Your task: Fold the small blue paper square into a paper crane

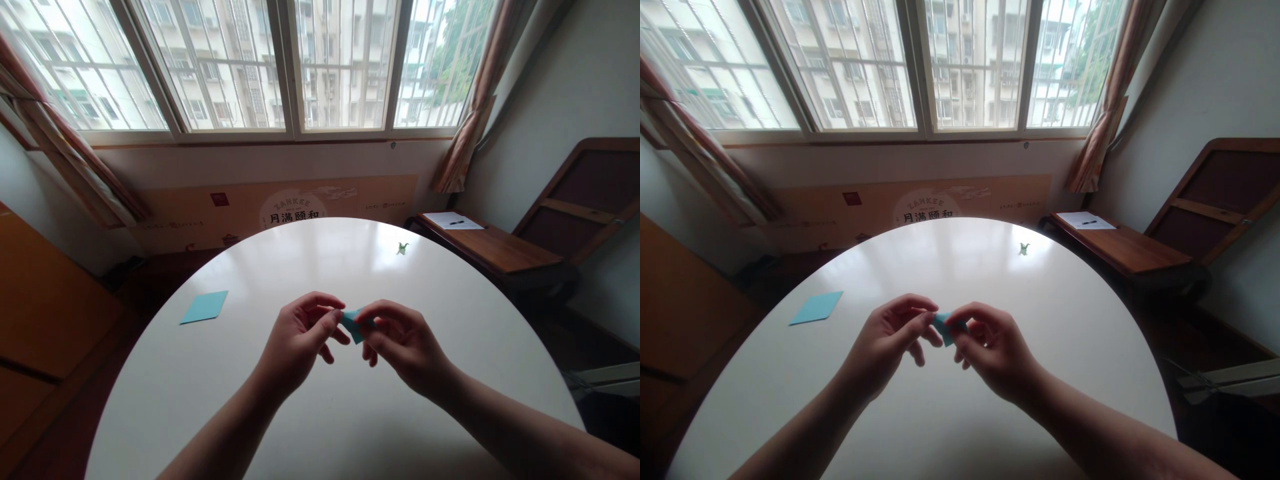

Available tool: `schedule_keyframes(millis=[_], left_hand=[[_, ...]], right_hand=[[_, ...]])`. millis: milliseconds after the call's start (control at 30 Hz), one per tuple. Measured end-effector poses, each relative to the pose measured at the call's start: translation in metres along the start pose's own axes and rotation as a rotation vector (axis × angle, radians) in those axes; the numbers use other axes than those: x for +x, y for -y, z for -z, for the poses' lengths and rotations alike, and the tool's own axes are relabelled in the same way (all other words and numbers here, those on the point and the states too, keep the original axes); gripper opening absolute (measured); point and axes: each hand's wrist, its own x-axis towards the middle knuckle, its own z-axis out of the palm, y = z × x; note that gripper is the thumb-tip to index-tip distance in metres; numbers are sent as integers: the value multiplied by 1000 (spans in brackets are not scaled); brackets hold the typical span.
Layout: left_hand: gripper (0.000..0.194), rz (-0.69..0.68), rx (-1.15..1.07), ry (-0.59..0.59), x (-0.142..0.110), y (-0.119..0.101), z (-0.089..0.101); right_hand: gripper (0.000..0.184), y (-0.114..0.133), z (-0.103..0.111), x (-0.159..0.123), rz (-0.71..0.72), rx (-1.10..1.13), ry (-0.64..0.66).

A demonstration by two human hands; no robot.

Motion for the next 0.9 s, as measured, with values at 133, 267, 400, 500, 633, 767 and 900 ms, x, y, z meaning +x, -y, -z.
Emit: schedule_keyframes(millis=[133, 267, 400, 500, 633, 767, 900], left_hand=[[25, -39, 66, -11, -2, -3, 0], [26, -55, 95, -26, -3, -4, -1], [22, -38, 42, -73, -4, -1, -6], [17, 23, -45, -114, -3, 1, -9], [15, 121, -162, -161, -2, 4, -10], [16, 118, -181, -148, -1, 5, -8], [18, 65, -141, -118, -2, 4, -8]], right_hand=[[9, 0, -1, 1, -17, 14, -22], [9, 1, -1, 1, -26, 8, -52], [9, 1, -4, 0, -9, -48, -62], [8, 0, -6, -1, -7, -73, -57], [8, 1, -8, -2, -7, -80, -54], [9, 0, -7, -2, -11, -66, -59], [10, -2, -6, -2, -11, -48, -74]])
